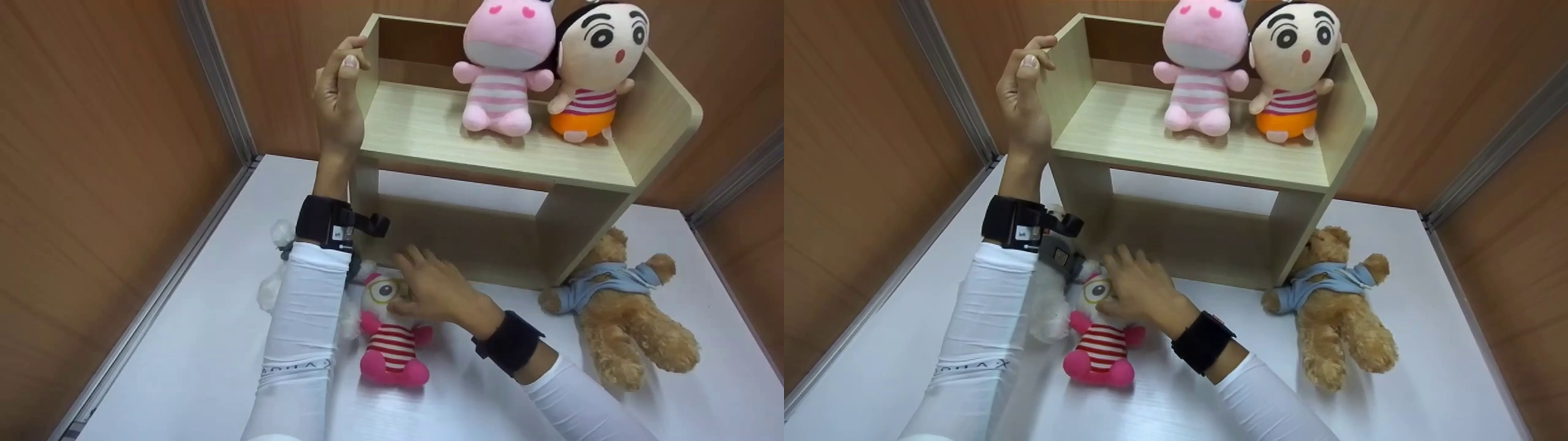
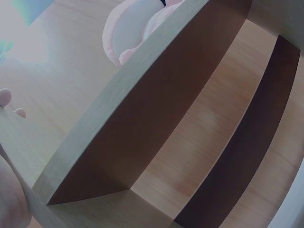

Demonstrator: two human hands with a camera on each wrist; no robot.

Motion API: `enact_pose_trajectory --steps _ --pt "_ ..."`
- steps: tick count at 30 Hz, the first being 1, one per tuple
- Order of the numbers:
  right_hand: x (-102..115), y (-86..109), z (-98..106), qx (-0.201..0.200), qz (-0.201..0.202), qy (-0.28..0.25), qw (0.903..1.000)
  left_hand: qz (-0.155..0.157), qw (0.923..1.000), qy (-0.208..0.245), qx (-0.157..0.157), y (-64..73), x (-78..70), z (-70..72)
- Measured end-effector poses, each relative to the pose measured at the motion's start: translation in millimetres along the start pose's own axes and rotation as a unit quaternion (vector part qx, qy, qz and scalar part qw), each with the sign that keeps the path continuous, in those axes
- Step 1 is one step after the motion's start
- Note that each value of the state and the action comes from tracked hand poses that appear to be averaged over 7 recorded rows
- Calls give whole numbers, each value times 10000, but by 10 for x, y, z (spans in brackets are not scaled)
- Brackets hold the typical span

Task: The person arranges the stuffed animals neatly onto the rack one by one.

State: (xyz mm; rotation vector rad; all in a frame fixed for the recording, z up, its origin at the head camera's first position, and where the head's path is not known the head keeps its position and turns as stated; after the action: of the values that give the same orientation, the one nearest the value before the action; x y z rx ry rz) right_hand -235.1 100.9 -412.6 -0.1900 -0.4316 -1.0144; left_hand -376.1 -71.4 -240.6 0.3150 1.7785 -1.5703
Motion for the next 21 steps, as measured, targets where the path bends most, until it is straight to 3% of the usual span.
enact_pose_trajectory --steps 3,6,21 --pt "-35 3 -105 534 -255 -124 9982 55 10000 59 -14 17 1 11" --pt "-72 -10 -179 768 -477 -370 9952 36 9999 81 -69 34 -3 20" --pt "-240 -113 -308 837 -1401 -1503 9751 47 10000 -6 -36 30 -8 15"
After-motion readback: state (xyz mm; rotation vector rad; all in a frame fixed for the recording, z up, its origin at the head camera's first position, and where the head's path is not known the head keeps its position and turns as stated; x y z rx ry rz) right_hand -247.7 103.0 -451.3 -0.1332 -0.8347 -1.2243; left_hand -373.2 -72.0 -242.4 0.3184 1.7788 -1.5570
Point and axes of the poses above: each hand's wrist, its own y-axis away from the middle knuckle, its own z-axis out of the back of the hand, x = y × z, the point moved 3 cm from there along -y, towards the middle knuckle, and after that the axes turned 13 degrees about -y, right-handed, at the moved point
